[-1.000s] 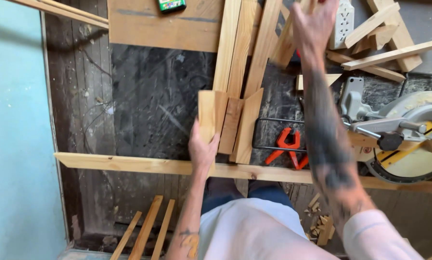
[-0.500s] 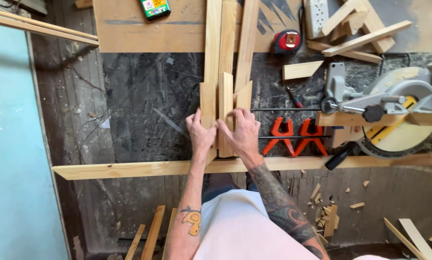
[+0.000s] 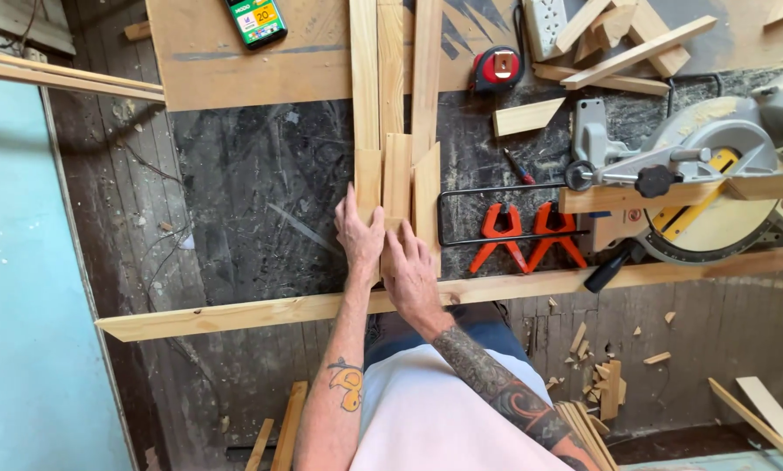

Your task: Measuring and marking wooden slats using a tape measure and a pen on a workbench

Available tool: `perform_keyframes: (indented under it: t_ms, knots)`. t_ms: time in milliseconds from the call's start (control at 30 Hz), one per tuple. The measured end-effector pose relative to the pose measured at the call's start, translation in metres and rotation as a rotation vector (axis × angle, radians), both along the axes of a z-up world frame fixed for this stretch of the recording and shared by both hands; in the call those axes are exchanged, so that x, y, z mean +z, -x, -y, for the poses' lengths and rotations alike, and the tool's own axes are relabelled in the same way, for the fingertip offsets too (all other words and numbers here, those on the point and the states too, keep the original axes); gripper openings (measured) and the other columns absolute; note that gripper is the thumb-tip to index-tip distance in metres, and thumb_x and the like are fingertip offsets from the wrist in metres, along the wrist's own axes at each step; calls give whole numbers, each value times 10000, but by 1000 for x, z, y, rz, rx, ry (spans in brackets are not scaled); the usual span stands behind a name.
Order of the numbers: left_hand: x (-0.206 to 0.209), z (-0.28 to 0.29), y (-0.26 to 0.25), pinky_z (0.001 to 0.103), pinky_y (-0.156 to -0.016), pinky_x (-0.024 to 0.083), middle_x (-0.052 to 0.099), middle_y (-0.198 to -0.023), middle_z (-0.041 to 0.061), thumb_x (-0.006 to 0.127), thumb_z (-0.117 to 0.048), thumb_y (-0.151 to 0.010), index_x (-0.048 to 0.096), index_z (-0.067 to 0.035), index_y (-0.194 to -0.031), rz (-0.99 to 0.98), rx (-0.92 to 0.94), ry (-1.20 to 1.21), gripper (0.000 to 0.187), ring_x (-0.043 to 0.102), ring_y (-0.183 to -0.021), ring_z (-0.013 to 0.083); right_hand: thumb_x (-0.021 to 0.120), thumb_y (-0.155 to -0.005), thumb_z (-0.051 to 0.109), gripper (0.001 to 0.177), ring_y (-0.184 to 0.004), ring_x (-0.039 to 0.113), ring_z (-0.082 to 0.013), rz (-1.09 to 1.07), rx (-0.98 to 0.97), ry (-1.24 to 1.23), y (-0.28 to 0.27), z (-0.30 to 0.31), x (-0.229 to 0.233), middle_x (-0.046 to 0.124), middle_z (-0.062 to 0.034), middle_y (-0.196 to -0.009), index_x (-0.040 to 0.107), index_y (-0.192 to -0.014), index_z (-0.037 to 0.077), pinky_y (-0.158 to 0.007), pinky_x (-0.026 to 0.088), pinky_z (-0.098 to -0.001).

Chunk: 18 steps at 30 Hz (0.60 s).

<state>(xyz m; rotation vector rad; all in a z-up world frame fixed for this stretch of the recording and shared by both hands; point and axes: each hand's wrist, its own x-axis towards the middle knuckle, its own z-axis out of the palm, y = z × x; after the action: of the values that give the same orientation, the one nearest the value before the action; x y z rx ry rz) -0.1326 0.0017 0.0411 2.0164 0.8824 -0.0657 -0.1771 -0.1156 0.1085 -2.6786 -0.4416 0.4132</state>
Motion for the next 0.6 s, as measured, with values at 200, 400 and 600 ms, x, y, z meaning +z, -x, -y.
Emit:
perform_keyframes:
  t_ms: [200,400,600]
  knots:
    - [14,4,6,506,-1157,406,495,-1503,236,749,-443,-817,422,-92,-1566,-18,81,218,889,493,-1396,407,767,-877,199,527,-1283,559,-319,-113,-254,-338,10,38,35,571,-139,-1356,604,-1371,112,-1053,456,-444]
    - [-5,-1,13,496,-1174,404,531,-1471,259,835,-364,-764,429,-47,-1538,-114,65,264,930,512,-1382,401,613,-985,540,858,-1501,348,-399,-609,-675,-432,8,63,17,362,-285,-1584,304,-1595,21,-1239,273,-542]
    - [21,-1,4,511,-1155,429,561,-1438,275,816,-355,-789,424,-111,-1549,-152,62,287,890,520,-1364,430,464,-1056,586,753,-1546,245,-394,-550,-663,-458,36,64,-70,312,-287,-1613,322,-1604,89,-1284,146,-521]
